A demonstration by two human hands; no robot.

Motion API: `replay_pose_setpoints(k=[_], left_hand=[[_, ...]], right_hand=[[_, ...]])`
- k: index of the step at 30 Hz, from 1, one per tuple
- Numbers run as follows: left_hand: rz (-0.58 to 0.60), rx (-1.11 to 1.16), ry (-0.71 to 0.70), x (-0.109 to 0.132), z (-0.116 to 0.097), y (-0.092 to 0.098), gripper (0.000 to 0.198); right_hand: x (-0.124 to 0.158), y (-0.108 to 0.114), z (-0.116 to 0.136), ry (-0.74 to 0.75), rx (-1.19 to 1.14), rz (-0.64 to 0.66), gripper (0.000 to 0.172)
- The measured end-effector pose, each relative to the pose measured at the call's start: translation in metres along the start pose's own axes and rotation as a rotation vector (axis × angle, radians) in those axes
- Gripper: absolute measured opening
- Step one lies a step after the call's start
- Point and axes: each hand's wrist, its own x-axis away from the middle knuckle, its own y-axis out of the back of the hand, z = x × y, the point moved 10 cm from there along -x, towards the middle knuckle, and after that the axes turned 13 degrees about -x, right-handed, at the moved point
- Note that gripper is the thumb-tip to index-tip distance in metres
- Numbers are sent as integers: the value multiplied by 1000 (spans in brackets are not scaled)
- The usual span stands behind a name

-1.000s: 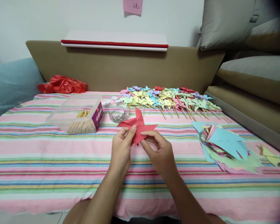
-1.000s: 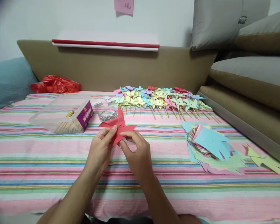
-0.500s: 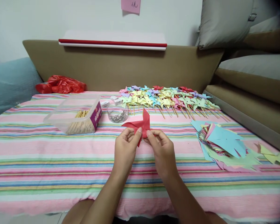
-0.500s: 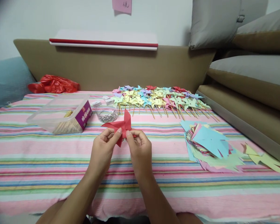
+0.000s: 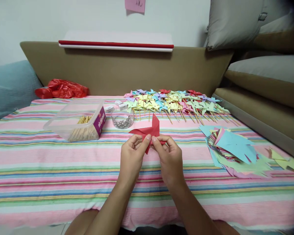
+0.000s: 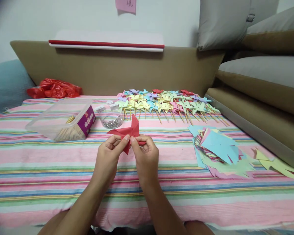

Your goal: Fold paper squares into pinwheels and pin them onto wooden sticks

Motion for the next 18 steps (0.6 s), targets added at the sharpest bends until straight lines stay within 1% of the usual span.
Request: replay_pose_setpoints(k=[8,14,18], left_hand=[[20,-3,-12,-1,-1,-2,21],[14,0,-17,-2,1,1,23],[9,15,-3,-2,2,1,21]], right_hand=[[-2,-2,6,29,-36,15,23],[2,-6,15,78,88,25,18],[1,-3,14,75,70,0,20]])
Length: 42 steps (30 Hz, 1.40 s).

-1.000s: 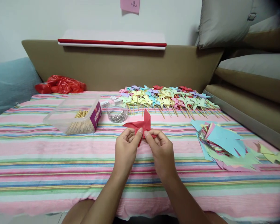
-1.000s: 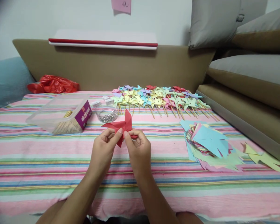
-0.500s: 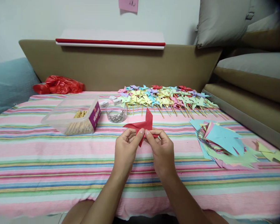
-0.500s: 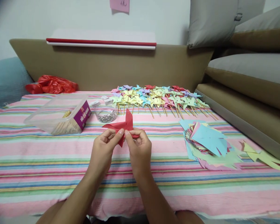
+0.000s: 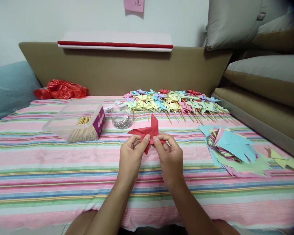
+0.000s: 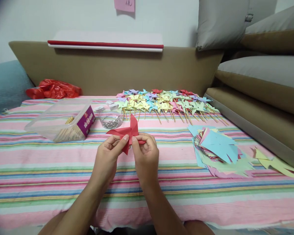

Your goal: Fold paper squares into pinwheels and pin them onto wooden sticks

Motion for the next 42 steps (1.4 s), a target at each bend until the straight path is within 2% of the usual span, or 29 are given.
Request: replay_pose_setpoints(k=[16,26,36,39,42], left_hand=[[-10,-84,-6,2,-1,-1,19],[-38,-156,-103,4,-11,-3,21],[7,-235,-138,5,-7,-5,23],[13,-226,-145,4,-8,-6,22],[0,-129,-107,2,-7,-4,23]], right_hand=[[-1,6,-3,51,-20,-91,22],[1,5,-1,92,14,-99,21],[3,12,4,134,85,-175,23],[4,10,5,138,101,-159,23],[5,5,9,170,136,-87,21]])
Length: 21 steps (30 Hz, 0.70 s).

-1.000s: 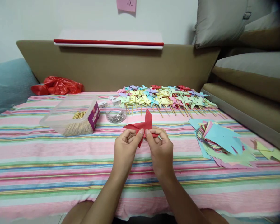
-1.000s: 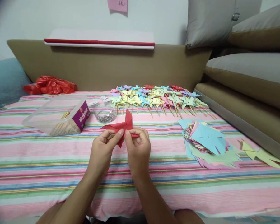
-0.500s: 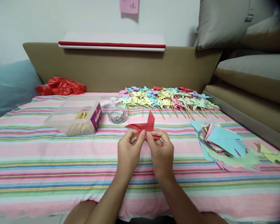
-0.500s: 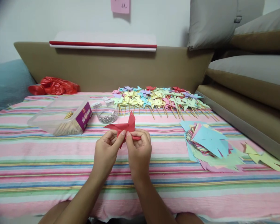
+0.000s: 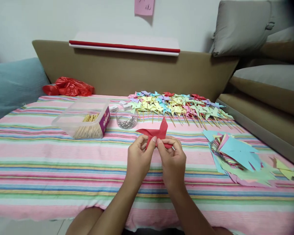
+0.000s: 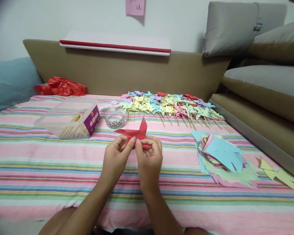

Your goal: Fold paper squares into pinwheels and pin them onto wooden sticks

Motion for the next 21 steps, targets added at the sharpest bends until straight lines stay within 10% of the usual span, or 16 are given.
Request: replay_pose_setpoints(k=[13,21], left_hand=[[21,300,176,-2,11,5,25],[-3,350,189,-2,16,4,31]], right_hand=[[-2,-17,25,328,357,434,11],[0,-8,33,366,310,303,22]])
